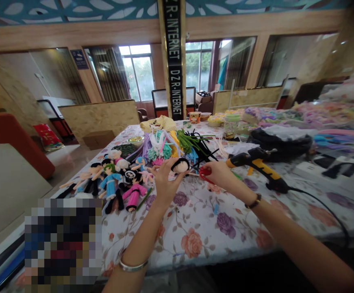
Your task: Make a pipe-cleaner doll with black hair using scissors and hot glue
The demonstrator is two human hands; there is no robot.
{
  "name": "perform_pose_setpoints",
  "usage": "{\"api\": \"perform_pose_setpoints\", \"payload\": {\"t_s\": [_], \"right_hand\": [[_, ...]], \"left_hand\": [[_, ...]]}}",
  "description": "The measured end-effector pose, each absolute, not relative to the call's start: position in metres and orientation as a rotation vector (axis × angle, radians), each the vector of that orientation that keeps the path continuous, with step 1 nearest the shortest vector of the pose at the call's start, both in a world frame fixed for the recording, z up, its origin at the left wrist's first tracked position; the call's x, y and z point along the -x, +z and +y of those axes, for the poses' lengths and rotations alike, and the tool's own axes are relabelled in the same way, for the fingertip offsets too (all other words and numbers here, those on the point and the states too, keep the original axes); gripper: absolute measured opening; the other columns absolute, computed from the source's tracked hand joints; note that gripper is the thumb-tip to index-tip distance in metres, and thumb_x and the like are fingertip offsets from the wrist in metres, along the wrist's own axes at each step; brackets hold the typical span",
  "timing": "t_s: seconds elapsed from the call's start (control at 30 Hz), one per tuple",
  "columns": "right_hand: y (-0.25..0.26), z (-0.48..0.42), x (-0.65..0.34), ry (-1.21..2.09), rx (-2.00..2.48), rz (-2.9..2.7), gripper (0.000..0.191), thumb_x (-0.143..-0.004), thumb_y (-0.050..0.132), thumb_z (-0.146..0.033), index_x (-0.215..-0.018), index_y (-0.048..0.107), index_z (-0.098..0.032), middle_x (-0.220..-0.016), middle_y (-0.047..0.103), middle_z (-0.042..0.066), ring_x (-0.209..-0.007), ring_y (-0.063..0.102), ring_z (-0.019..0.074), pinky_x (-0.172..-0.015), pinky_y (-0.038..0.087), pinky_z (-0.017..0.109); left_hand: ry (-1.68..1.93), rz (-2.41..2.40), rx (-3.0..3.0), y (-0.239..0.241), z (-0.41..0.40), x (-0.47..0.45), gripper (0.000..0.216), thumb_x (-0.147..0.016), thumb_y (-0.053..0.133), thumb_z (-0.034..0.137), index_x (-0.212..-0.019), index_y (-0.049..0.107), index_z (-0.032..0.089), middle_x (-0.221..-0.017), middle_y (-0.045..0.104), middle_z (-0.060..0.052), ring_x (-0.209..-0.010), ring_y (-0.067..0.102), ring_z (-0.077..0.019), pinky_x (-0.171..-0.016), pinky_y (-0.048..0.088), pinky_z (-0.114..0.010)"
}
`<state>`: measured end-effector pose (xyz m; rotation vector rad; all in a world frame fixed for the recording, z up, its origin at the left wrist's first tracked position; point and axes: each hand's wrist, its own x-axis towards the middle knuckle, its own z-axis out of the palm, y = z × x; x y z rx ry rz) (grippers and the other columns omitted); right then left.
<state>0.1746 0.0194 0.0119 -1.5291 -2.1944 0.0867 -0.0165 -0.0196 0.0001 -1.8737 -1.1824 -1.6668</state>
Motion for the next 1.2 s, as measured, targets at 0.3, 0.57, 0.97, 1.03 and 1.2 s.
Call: {"api": "perform_pose_setpoints", "payload": {"t_s": [0.3,0.57,0.97,1.03,1.2], "right_hand": [[0.006,0.008,-0.165,0.418,1.345,-2.327,0.012,-0.067,0.067,-0.026,-0.061,0.071,-0.017,-0.056,0.067,0.005,-0.048,0.056,0.0154,-0.046,0.034,0.025],[0.005,0.015,-0.167,0.331,1.271,-2.224,0.015,-0.072,0.058,-0.014,-0.063,0.069,-0.018,-0.059,0.067,0.004,-0.054,0.058,0.0159,-0.052,0.038,0.025],[-0.008,0.011,-0.145,0.675,0.909,-1.983,0.032,-0.087,0.043,-0.045,-0.096,0.060,-0.020,-0.083,0.067,0.004,-0.068,0.061,0.0156,-0.059,0.047,0.025],[-0.009,0.008,-0.141,0.670,0.888,-1.982,0.033,-0.087,0.044,-0.047,-0.094,0.061,-0.020,-0.082,0.067,0.004,-0.069,0.061,0.0157,-0.058,0.046,0.025],[-0.009,0.004,-0.139,0.636,0.976,-1.942,0.033,-0.086,0.044,-0.043,-0.069,0.057,-0.018,-0.060,0.059,0.000,-0.054,0.052,0.0128,-0.050,0.037,0.023]], "left_hand": [[-1.767,-1.320,1.872,0.002,-0.020,0.016,0.040,-0.070,0.070,0.039,-0.105,0.064,0.023,-0.102,0.069,-0.007,-0.092,0.063,-0.0219,-0.091,0.036,-0.040],[-2.592,-1.465,1.693,0.003,-0.008,0.021,0.049,-0.068,0.070,0.039,-0.111,0.061,0.019,-0.105,0.066,-0.008,-0.094,0.062,-0.0180,-0.085,0.048,-0.031],[-3.085,-1.459,1.453,0.004,-0.003,0.017,0.044,-0.053,0.079,0.030,-0.091,0.065,0.016,-0.086,0.070,-0.005,-0.080,0.066,-0.0149,-0.077,0.052,-0.028],[-3.083,-1.472,1.489,0.004,-0.004,0.015,0.044,-0.053,0.079,0.030,-0.092,0.065,0.016,-0.086,0.070,-0.005,-0.079,0.066,-0.0154,-0.077,0.052,-0.029],[-3.057,-1.547,1.573,0.006,-0.007,0.012,0.049,-0.050,0.080,0.030,-0.094,0.065,0.015,-0.085,0.071,-0.005,-0.078,0.066,-0.0165,-0.075,0.053,-0.029]]}}
